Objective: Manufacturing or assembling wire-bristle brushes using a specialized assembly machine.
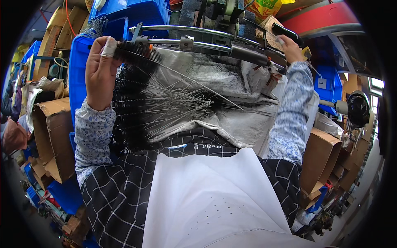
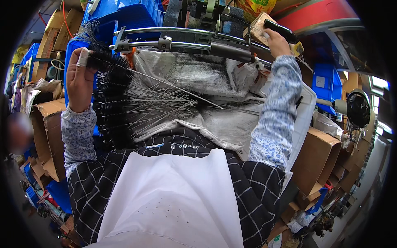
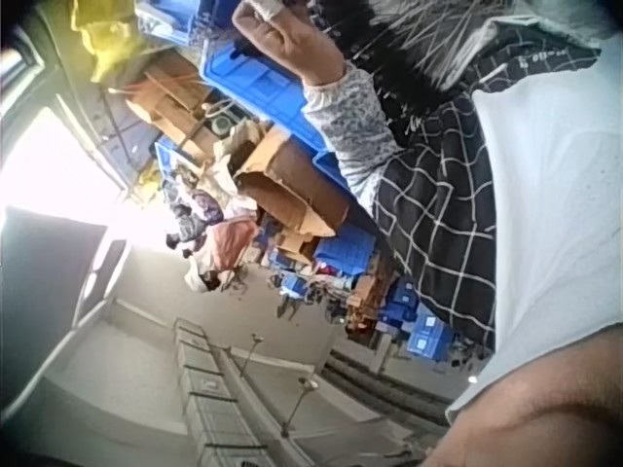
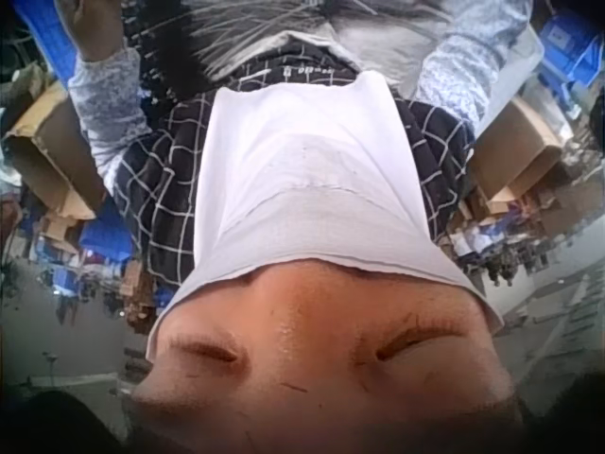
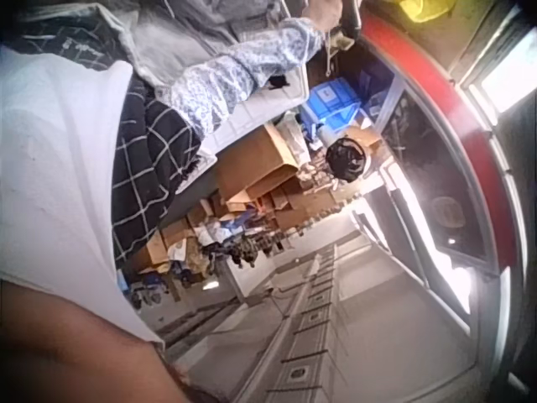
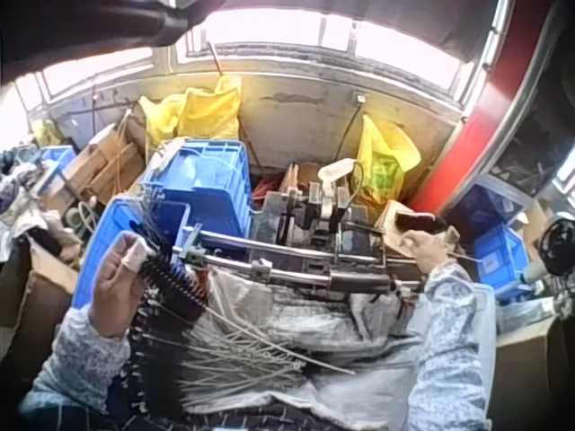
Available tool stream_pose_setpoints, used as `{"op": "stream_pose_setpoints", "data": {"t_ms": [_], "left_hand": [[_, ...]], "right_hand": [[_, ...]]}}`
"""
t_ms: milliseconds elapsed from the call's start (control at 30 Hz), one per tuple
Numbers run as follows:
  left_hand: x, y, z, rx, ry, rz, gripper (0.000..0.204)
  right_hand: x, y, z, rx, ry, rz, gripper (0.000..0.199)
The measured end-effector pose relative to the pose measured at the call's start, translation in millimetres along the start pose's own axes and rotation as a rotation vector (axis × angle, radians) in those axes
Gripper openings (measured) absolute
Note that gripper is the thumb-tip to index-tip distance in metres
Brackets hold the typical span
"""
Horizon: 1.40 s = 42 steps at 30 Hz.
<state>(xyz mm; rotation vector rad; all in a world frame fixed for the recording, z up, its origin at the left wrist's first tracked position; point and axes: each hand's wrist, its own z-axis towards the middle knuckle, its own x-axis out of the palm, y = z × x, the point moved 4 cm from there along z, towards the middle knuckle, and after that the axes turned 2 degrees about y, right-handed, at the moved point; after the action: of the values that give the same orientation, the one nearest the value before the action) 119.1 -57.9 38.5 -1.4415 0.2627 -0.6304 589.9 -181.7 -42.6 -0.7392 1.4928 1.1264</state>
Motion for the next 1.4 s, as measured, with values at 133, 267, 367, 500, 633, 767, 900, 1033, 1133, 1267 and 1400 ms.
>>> {"op": "stream_pose_setpoints", "data": {"t_ms": [133,267,367,500,633,767,900,1033,1133,1267,1400], "left_hand": [[27.3,9.8,3.6,-0.056,0.142,-0.065,0.015],[66.8,32.1,-3.7,-0.134,0.282,0.063,0.011],[81.9,37.5,-14.3,-0.136,0.402,0.222,0.011],[-4.0,30.8,-14.3,-0.247,0.229,0.669,0.019],[-61.5,44.4,-34.7,-0.203,0.191,1.118,0.017],[-75.2,58.4,-45.3,-0.284,0.147,1.074,0.013],[-71.5,57.4,-44.7,-0.291,0.081,0.974,0.014],[-73.2,57.1,-45.8,-0.304,0.042,0.894,0.013],[-64.6,50.1,-42.4,-0.205,-0.010,0.772,0.012],[-56.5,53.7,-33.1,-0.137,-0.038,0.699,0.011],[-85.4,72.2,-39.4,-0.209,-0.108,0.564,0.011]], "right_hand": [[-10.6,46.2,-85.0,0.057,0.559,0.628,0.034],[5.7,181.4,-102.8,-0.420,0.670,0.816,0.034],[32.5,242.3,-114.1,-0.274,0.771,1.211,0.031],[53.3,165.4,-54.5,-0.201,-0.067,0.466,0.025],[45.1,92.1,-8.6,0.065,-0.436,-0.210,0.023],[54.7,84.2,7.7,0.137,-0.382,-0.235,0.024],[56.3,85.5,13.6,0.093,-0.378,-0.232,0.024],[58.2,83.3,15.1,0.061,-0.356,-0.169,0.025],[59.3,82.3,19.6,0.056,-0.308,-0.185,0.028],[77.0,66.4,37.7,-0.017,-0.327,-0.248,0.040],[65.1,68.1,23.5,0.004,-0.383,-0.263,0.039]]}}
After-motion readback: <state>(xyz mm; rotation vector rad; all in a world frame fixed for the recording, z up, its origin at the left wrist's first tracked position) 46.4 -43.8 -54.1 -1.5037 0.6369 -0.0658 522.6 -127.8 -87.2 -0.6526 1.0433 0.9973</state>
